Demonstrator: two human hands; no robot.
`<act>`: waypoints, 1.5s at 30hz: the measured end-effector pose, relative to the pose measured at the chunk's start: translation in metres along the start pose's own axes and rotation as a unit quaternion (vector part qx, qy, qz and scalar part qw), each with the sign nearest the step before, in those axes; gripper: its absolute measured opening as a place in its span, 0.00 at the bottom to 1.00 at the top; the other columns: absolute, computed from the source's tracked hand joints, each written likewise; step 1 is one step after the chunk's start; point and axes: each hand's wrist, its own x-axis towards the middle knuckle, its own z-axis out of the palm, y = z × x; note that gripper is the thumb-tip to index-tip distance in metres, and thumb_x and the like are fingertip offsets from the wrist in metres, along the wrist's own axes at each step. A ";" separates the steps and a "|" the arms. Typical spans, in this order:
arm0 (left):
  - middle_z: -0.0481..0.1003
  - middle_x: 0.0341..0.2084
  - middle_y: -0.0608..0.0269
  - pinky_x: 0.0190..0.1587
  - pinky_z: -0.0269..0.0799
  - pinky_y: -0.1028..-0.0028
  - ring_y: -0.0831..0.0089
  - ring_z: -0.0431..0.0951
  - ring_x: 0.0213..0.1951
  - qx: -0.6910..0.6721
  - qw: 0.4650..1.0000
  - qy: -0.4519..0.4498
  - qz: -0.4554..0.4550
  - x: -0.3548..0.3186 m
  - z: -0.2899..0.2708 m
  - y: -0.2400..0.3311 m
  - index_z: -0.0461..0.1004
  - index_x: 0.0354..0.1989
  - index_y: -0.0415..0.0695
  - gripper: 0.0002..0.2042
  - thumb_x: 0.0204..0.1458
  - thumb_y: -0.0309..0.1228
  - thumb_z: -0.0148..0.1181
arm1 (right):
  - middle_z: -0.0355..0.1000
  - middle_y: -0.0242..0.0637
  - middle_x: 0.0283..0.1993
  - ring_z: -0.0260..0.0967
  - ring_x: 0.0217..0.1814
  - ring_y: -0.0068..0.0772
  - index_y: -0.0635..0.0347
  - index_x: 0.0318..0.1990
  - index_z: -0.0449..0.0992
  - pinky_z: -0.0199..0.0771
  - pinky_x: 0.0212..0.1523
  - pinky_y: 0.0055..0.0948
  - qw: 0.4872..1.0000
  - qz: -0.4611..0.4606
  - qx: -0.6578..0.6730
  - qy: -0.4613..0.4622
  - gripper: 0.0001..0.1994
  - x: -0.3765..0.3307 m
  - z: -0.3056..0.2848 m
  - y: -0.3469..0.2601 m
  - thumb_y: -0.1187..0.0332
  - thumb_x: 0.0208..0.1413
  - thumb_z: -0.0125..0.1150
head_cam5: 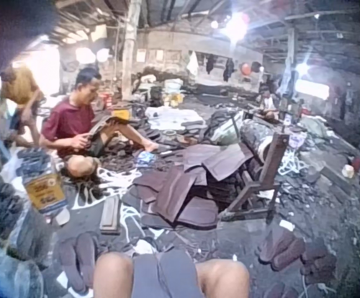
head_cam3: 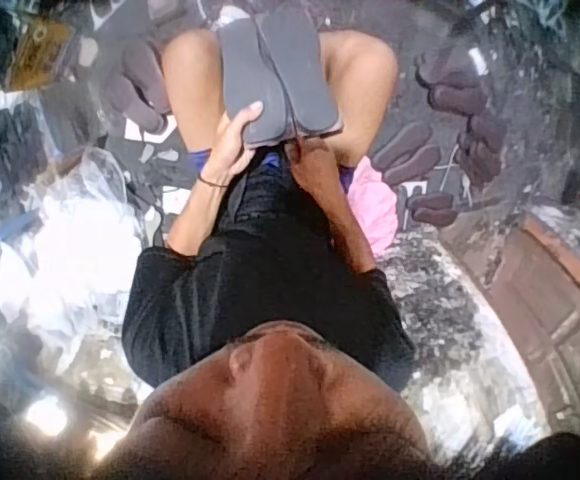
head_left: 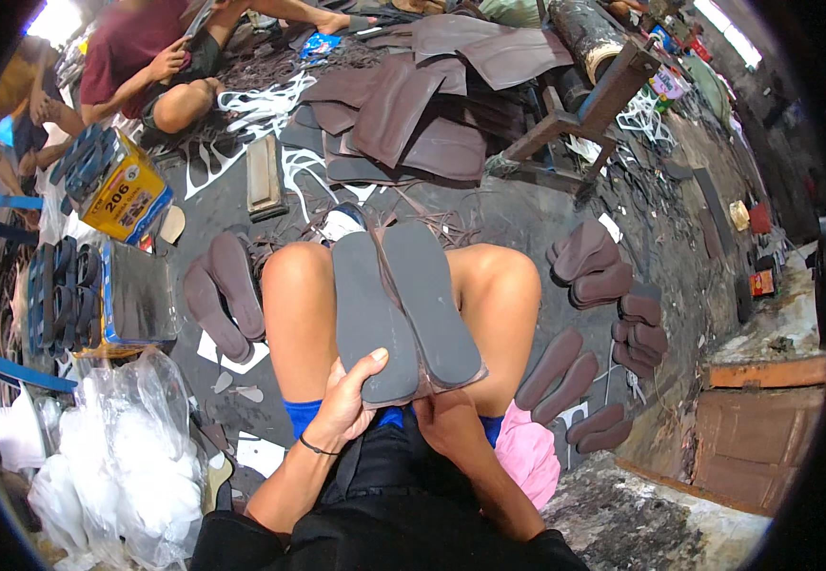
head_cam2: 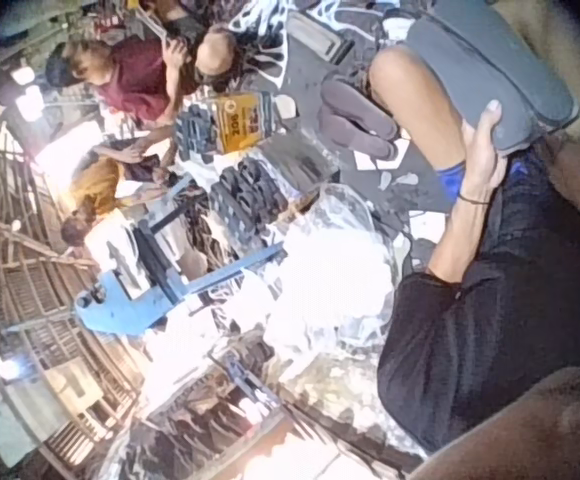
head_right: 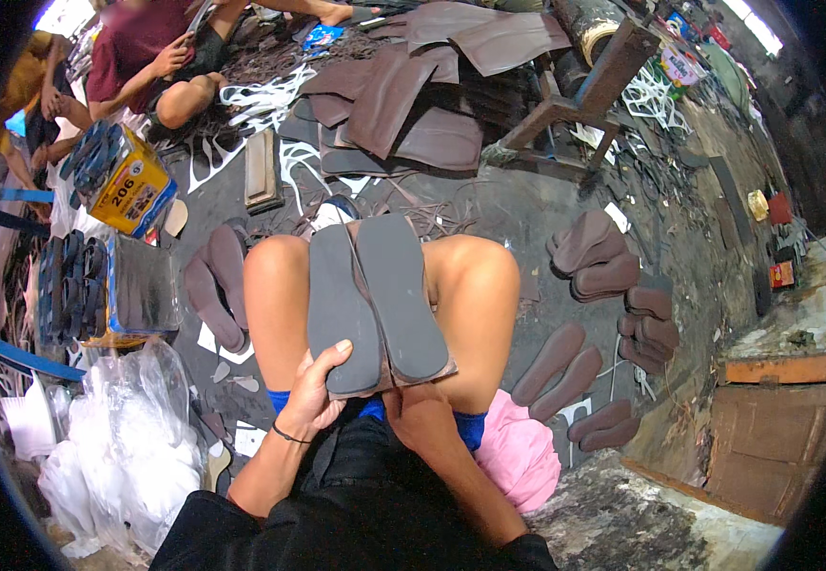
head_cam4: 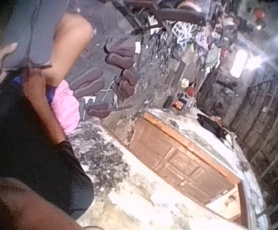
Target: The person trims the edges of a dark gray shoe insole using a curved knife while sitting on the floor. They repeatedly shave thin strips from the perimeter, rotate the insole, and stack trimmed pieces nearby.
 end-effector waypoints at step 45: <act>0.77 0.44 0.47 0.50 0.76 0.65 0.61 0.81 0.44 0.563 0.680 0.147 0.445 -0.112 0.010 0.137 0.58 0.64 0.39 0.39 0.43 0.31 0.72 | 0.74 0.40 0.41 0.72 0.29 0.22 0.57 0.66 0.57 0.74 0.30 0.20 0.877 0.045 0.469 0.092 0.21 0.112 0.006 -0.020 0.58 0.72 0.43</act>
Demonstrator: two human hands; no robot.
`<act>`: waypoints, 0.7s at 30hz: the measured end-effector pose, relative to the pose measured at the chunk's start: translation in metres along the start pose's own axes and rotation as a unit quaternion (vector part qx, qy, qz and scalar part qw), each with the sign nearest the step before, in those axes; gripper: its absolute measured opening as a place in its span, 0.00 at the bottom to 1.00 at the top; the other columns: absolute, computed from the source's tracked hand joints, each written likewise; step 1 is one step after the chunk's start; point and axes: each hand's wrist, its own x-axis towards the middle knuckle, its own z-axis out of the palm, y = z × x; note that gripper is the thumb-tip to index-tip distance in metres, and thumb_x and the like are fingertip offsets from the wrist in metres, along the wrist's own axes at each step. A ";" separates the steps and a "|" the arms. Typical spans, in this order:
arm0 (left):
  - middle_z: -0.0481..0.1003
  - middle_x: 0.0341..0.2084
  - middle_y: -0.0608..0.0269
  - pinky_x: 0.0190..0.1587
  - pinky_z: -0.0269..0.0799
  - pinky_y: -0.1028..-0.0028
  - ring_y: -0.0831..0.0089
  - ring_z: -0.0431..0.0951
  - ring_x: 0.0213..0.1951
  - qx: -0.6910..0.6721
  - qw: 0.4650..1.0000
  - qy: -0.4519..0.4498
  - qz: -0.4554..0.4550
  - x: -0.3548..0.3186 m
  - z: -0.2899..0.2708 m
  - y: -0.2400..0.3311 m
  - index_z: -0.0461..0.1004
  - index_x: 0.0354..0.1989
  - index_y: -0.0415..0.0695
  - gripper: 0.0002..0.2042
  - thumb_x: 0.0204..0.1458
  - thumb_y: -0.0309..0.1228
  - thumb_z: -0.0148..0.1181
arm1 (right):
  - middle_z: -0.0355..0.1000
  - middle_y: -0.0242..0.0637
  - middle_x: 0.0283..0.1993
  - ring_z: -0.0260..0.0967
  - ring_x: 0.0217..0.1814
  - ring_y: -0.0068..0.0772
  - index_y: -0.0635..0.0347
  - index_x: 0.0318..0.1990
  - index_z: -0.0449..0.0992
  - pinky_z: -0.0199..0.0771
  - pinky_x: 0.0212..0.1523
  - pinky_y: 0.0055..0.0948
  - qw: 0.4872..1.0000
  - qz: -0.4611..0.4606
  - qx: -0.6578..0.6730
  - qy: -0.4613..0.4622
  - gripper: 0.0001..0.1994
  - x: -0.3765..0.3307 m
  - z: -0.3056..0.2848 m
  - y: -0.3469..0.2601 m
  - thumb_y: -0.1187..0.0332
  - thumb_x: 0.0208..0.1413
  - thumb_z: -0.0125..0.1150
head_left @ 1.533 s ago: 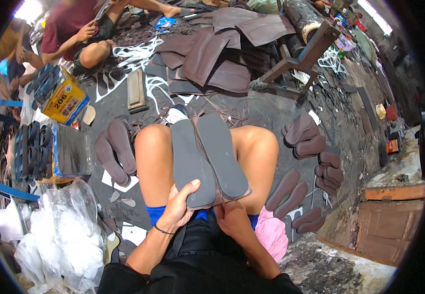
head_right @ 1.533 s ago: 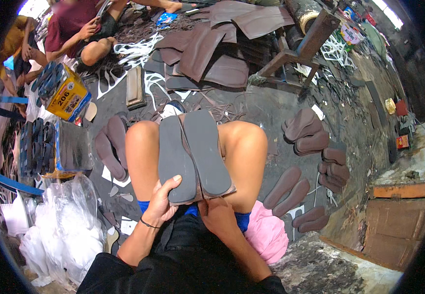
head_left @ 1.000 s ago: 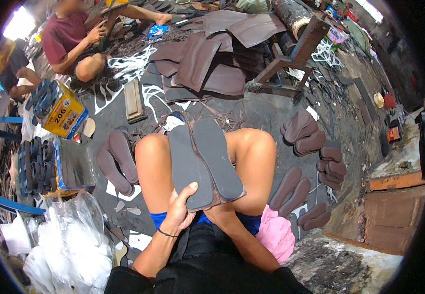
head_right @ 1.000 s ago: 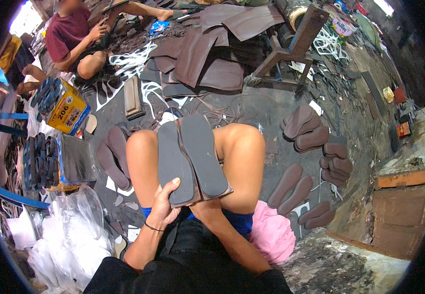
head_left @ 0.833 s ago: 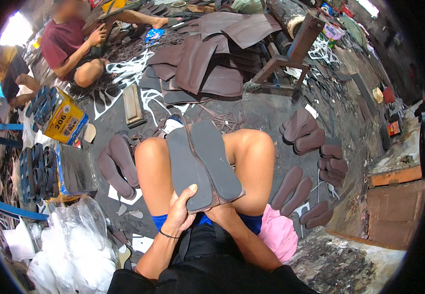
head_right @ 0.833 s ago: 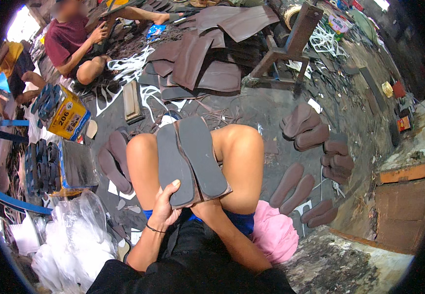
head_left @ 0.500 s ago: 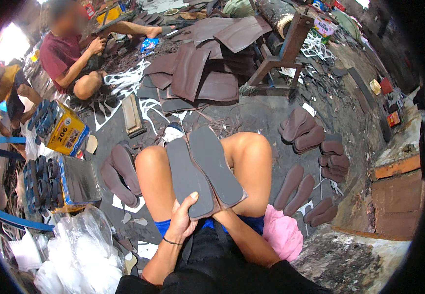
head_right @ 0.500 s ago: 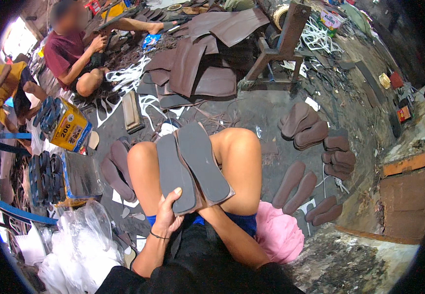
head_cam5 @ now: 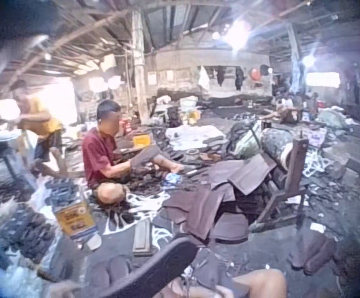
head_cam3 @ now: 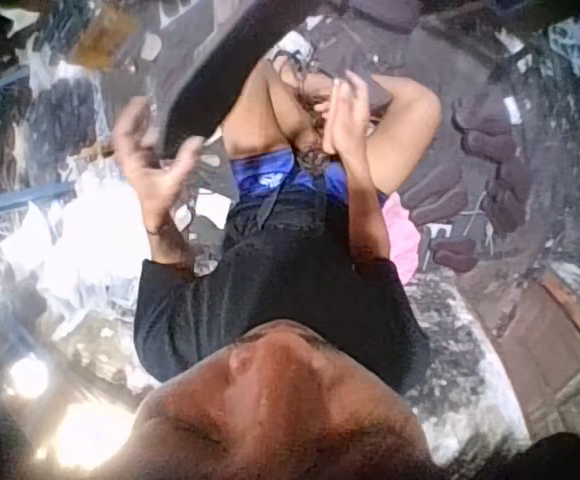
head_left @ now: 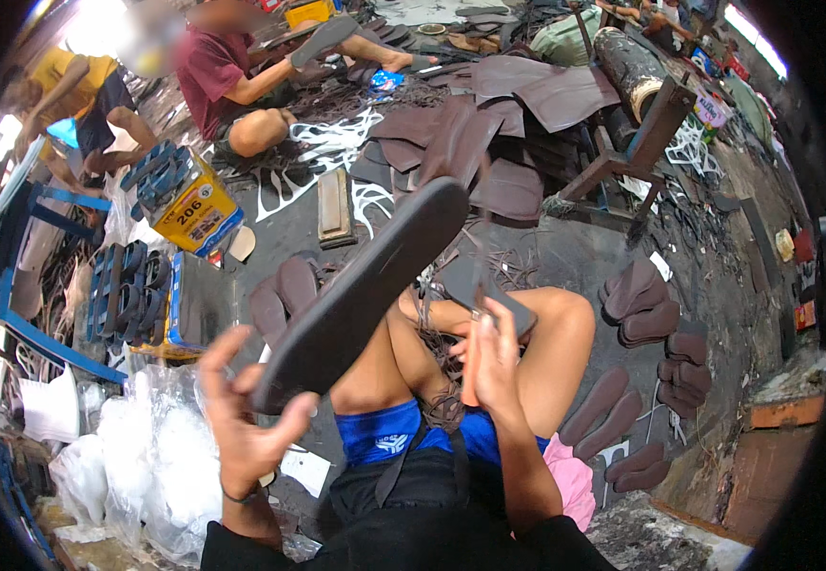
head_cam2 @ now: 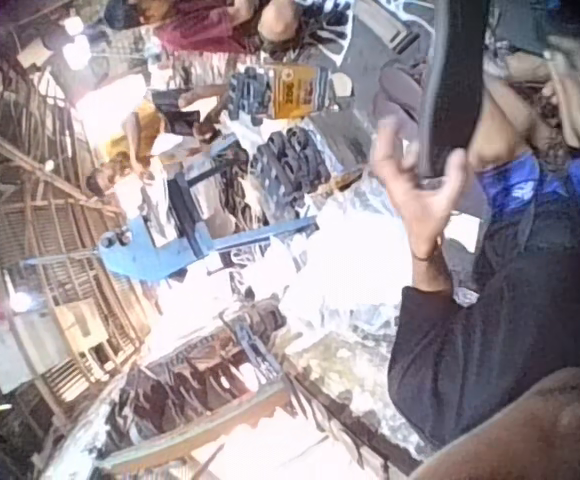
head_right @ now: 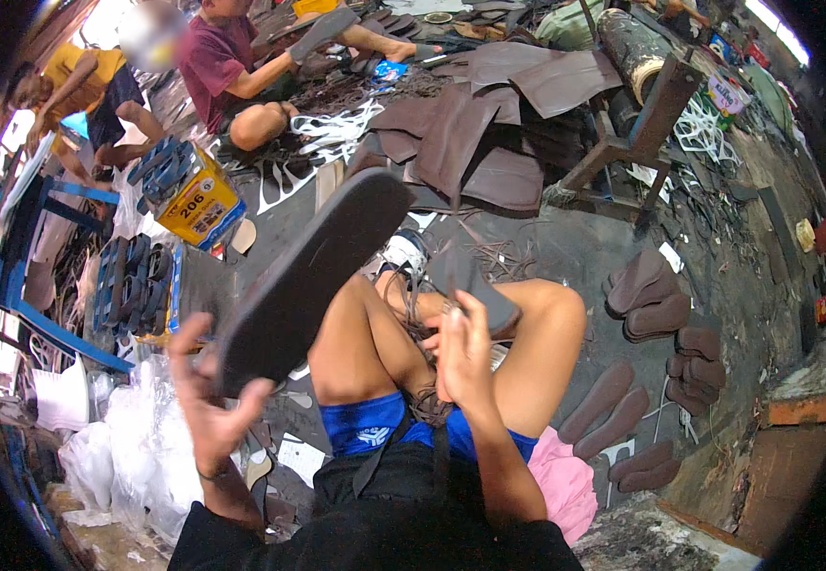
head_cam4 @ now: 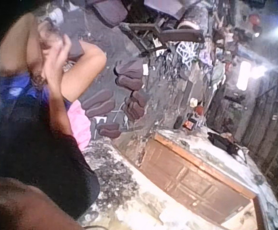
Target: The person trims the edges of a dark gray shoe insole using a curved knife while sitting on the floor. They repeatedly shave thin strips from the perimeter, rotate the insole, and stack trimmed pieces nearby.
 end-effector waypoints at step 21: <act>0.77 0.36 0.59 0.35 0.80 0.68 0.69 0.80 0.33 -0.469 0.769 0.067 -0.429 -0.020 0.080 -0.027 0.68 0.52 0.42 0.18 0.67 0.45 0.48 | 0.79 0.38 0.38 0.71 0.28 0.26 0.62 0.44 0.81 0.70 0.24 0.24 0.950 -0.017 -0.239 -0.199 0.17 -0.173 -0.087 -0.055 0.74 0.44 0.76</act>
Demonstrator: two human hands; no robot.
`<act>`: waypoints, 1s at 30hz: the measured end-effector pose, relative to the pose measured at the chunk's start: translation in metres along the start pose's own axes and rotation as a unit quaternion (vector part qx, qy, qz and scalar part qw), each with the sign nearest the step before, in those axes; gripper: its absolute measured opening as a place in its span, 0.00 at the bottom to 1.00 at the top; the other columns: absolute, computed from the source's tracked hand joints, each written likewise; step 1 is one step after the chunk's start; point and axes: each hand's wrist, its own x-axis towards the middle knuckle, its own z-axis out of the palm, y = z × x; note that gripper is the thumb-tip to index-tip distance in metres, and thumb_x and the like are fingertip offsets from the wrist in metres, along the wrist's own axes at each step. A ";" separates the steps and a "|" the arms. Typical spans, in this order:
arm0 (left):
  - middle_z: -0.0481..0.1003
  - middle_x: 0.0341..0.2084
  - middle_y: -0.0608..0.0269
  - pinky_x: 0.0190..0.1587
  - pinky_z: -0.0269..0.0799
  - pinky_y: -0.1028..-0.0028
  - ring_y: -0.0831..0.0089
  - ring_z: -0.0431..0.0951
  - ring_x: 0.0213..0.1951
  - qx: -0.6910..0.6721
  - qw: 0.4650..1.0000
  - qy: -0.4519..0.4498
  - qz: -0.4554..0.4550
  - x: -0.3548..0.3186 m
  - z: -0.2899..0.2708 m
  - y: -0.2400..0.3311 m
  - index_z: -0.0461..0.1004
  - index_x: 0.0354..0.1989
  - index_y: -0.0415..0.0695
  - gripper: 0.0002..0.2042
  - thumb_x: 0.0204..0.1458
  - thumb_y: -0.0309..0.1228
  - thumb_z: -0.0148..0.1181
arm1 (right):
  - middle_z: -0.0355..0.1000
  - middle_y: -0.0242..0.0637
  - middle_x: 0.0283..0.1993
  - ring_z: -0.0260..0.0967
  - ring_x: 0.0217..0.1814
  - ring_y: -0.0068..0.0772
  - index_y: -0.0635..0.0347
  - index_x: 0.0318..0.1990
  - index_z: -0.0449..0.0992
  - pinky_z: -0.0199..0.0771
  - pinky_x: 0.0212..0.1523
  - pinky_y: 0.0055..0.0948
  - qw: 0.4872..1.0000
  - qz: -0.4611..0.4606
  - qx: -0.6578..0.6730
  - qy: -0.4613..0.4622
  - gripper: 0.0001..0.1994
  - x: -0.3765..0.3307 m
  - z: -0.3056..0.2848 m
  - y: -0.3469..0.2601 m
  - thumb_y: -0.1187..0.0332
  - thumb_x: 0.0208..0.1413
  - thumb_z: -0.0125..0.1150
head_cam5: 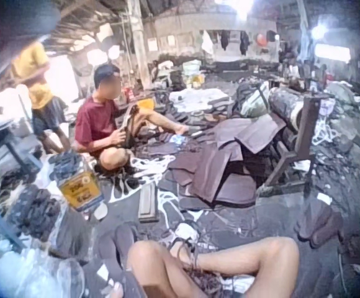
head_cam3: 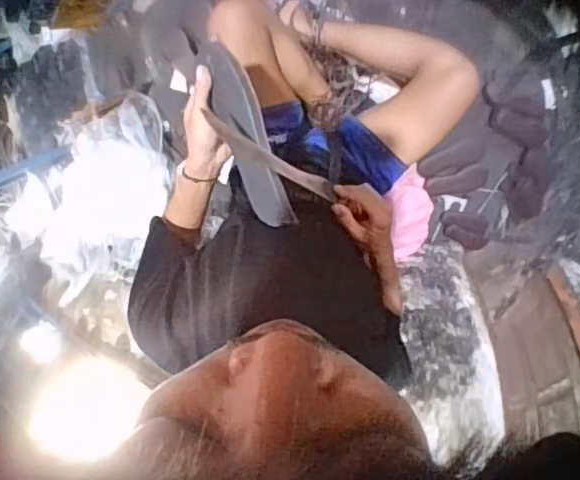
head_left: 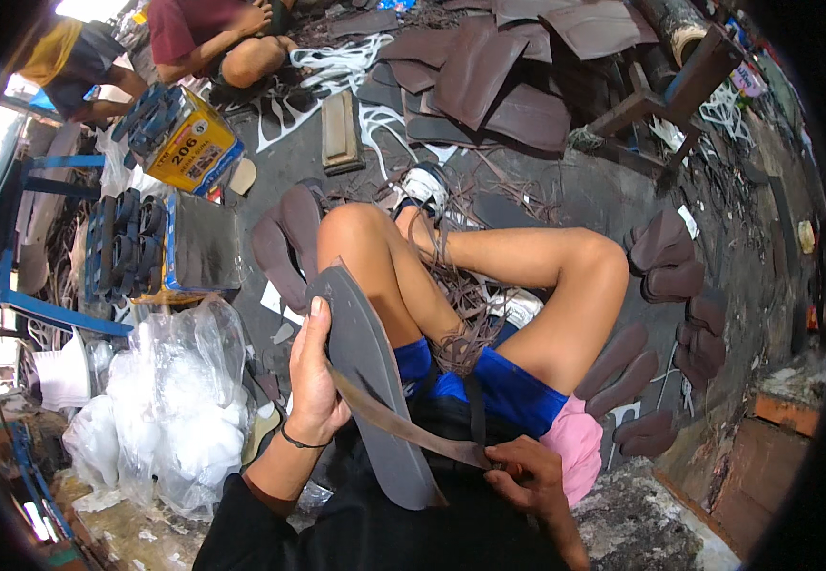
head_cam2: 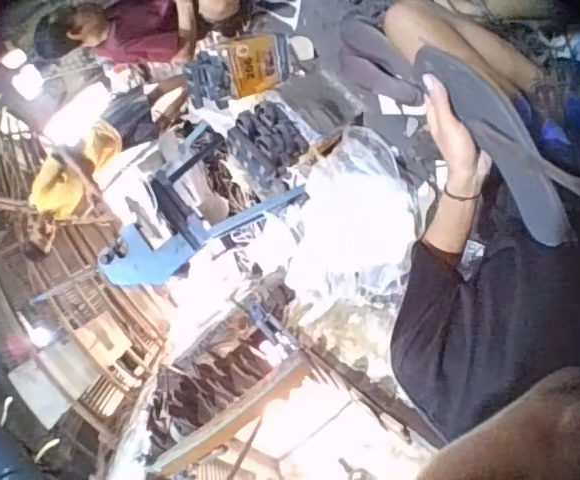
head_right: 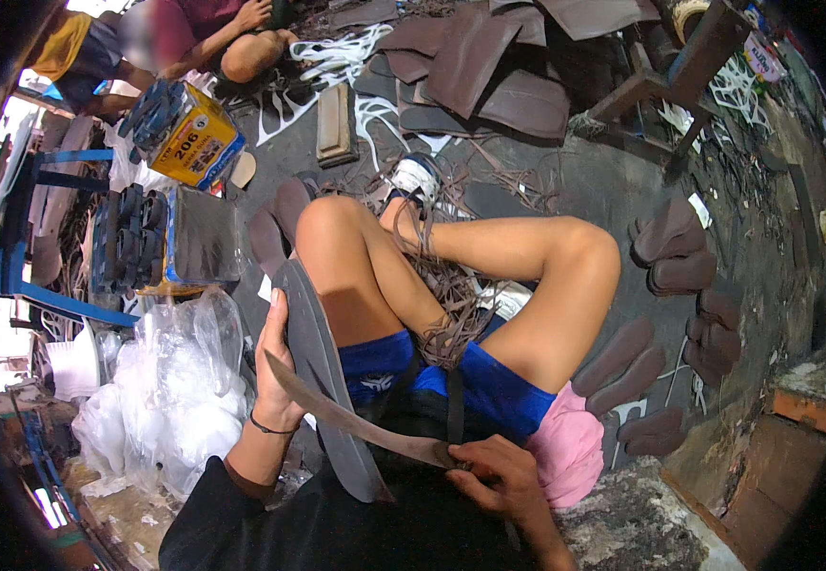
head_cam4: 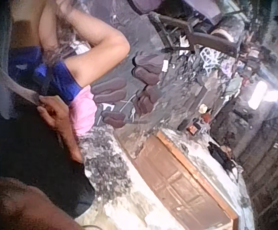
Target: The person trims the edges of a dark gray shoe insole using a curved knife while sitting on the floor. They repeatedly shave thin strips from the perimeter, rotate the insole, and stack trimmed pieces nearby.
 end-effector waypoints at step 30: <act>0.74 0.47 0.62 0.51 0.72 0.76 0.78 0.76 0.45 0.127 0.981 -0.108 0.099 0.011 -0.008 0.011 0.61 0.63 0.41 0.22 0.63 0.35 0.55 | 0.79 0.39 0.36 0.67 0.22 0.28 0.63 0.45 0.80 0.67 0.24 0.25 0.999 0.001 0.006 0.048 0.16 0.036 0.014 0.002 0.74 0.47 0.73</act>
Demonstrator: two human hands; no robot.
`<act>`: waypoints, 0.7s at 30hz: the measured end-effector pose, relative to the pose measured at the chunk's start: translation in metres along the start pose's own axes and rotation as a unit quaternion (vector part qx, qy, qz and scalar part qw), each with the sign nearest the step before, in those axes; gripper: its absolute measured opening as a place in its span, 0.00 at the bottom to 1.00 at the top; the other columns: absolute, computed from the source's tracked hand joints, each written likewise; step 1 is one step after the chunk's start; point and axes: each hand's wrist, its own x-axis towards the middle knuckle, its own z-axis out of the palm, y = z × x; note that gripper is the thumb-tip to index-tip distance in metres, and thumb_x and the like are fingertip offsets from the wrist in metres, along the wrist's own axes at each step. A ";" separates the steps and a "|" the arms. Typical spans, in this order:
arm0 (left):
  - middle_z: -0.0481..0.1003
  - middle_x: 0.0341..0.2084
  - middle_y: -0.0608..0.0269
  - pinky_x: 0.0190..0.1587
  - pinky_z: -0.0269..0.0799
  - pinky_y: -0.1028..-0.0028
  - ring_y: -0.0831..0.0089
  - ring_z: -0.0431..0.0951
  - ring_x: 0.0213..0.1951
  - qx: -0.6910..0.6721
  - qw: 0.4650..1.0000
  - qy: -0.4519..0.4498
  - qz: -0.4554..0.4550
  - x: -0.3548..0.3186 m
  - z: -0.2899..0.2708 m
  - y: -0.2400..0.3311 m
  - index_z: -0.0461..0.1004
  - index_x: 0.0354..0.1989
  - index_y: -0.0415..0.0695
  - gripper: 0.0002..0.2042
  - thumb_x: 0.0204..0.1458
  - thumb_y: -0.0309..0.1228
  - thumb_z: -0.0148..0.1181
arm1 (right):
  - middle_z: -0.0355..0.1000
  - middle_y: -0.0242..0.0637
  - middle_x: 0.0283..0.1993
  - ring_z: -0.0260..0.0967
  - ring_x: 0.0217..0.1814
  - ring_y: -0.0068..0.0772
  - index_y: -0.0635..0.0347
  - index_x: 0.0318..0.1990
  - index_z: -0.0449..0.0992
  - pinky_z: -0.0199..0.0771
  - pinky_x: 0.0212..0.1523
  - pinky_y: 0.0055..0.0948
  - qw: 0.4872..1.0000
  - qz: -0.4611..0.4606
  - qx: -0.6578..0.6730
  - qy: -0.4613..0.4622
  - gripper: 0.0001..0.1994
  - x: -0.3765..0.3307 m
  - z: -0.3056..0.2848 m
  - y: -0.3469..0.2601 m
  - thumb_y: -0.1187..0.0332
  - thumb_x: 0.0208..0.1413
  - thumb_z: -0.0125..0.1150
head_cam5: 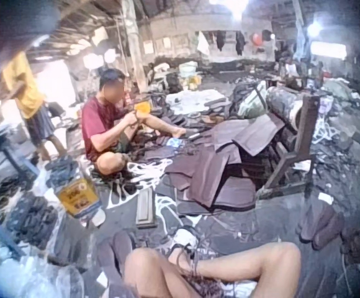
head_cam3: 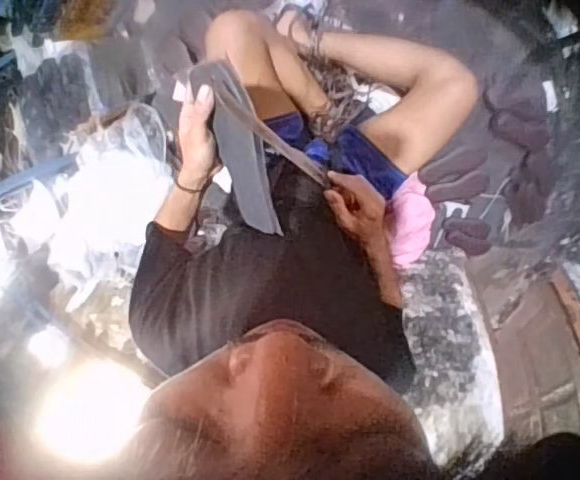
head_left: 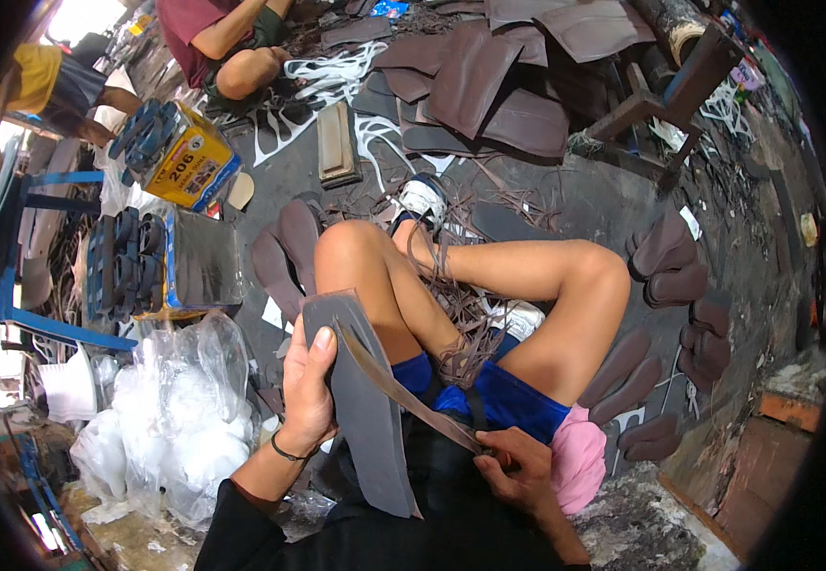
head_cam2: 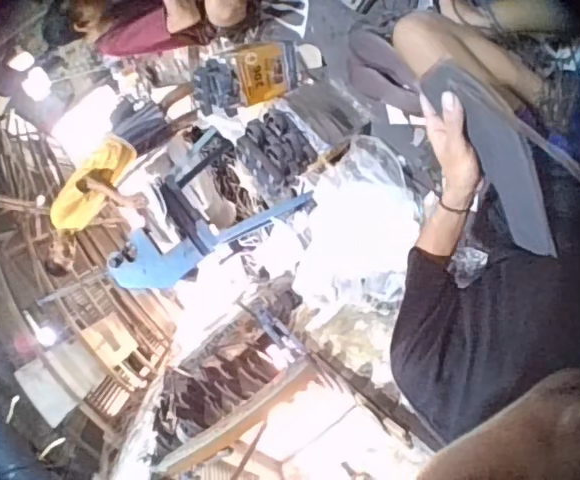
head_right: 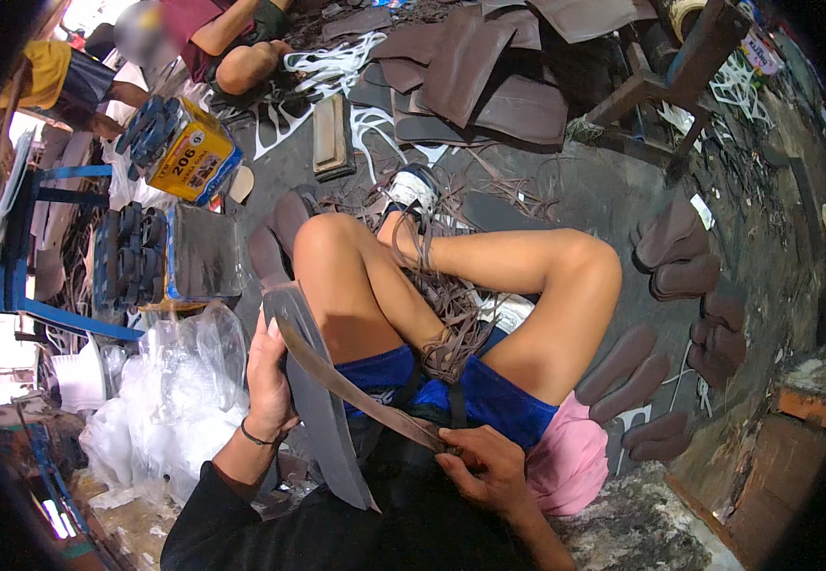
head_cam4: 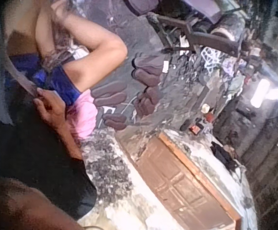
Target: The person trims the edges of a dark gray shoe insole using a curved knife while sitting on the floor. They repeatedly shave thin strips from the perimeter, rotate the insole, and stack trimmed pieces nearby.
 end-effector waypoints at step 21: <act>0.76 0.44 0.60 0.54 0.69 0.72 0.75 0.75 0.47 0.160 0.974 -0.158 0.017 0.021 -0.010 0.044 0.66 0.56 0.36 0.23 0.56 0.33 0.64 | 0.76 0.38 0.31 0.69 0.24 0.24 0.61 0.45 0.80 0.68 0.24 0.23 0.993 -0.051 -0.039 0.101 0.14 0.056 -0.019 -0.013 0.72 0.50 0.72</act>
